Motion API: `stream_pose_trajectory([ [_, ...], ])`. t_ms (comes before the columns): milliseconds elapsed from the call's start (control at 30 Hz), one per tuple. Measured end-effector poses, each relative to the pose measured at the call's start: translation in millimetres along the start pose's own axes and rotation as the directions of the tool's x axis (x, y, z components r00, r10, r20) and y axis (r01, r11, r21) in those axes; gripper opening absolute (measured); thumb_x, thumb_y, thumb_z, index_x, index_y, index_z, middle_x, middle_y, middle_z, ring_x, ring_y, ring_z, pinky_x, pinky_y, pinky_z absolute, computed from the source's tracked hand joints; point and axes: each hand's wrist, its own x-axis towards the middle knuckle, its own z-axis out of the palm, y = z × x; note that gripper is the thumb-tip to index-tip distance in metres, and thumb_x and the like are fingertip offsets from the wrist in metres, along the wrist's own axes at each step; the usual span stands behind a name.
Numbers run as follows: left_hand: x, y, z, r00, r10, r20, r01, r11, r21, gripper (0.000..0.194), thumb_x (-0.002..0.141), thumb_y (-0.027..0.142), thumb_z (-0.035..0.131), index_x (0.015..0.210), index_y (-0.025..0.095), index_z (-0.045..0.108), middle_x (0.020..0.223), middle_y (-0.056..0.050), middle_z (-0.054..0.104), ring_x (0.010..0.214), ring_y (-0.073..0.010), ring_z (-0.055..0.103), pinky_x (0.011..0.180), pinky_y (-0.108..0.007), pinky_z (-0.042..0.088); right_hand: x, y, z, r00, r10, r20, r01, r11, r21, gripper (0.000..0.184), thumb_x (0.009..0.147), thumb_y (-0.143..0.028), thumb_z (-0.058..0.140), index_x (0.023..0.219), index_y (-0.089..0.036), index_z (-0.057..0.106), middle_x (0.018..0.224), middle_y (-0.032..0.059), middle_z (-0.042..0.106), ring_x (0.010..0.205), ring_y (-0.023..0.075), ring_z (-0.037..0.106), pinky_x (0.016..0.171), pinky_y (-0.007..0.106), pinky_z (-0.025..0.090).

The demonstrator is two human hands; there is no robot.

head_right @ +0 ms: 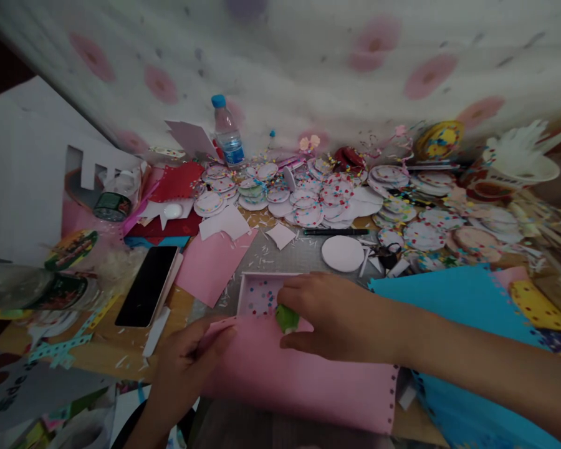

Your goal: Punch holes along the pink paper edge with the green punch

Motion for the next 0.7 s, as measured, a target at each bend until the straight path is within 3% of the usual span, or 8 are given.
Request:
stream_pose_trajectory([
  [133, 0, 0, 1.9, 1.000, 0.007, -0.013, -0.007, 1.000, 0.018, 0.019, 0.082, 0.030, 0.059, 0.090, 0.021, 0.074, 0.086, -0.002, 0.077, 0.078, -0.0199, 0.071, 0.066, -0.026, 0.056, 8, -2, 0, 0.997, 0.011, 0.072, -0.010, 1.000, -0.018, 0.019, 0.080, -0.037, 0.066, 0.085, -0.020, 0.060, 0.090, 0.0051, 0.064, 0.084, 0.0225, 0.059, 0.070, 0.032, 0.040],
  [333, 1, -3, 0.8, 0.999, 0.024, -0.025, -0.023, 0.999, 0.030, 0.018, 0.082, 0.032, 0.059, 0.087, 0.023, 0.074, 0.085, 0.000, 0.077, 0.078, -0.0190, 0.072, 0.065, -0.024, 0.056, 16, 2, 3, 0.984, 0.070, 0.164, -0.102, 0.974, 0.200, 0.020, 0.077, -0.037, 0.068, 0.089, -0.021, 0.062, 0.084, 0.0007, 0.066, 0.075, 0.0172, 0.059, 0.062, 0.026, 0.039],
  [533, 2, -6, -0.8, 0.999, 0.024, -0.030, -0.023, 0.999, 0.046, 0.018, 0.081, 0.032, 0.060, 0.088, 0.023, 0.074, 0.085, -0.001, 0.077, 0.079, -0.0197, 0.072, 0.067, -0.025, 0.057, 17, 10, 12, 0.982, 0.111, 0.152, -0.161, 0.915, 0.369, 0.034, 0.069, -0.036, 0.075, 0.099, -0.024, 0.064, 0.083, -0.0014, 0.067, 0.073, 0.0172, 0.059, 0.059, 0.025, 0.041],
  [700, 1, -6, -0.3, 1.000, 0.010, -0.028, -0.009, 1.000, 0.019, 0.018, 0.082, 0.032, 0.060, 0.088, 0.023, 0.074, 0.086, 0.000, 0.077, 0.080, -0.0189, 0.072, 0.066, -0.024, 0.056, 17, 9, 10, 0.981, 0.125, 0.147, -0.170, 0.923, 0.346, 0.026, 0.068, -0.042, 0.075, 0.081, -0.022, 0.064, 0.077, -0.0019, 0.064, 0.070, 0.0169, 0.057, 0.056, 0.024, 0.039],
])
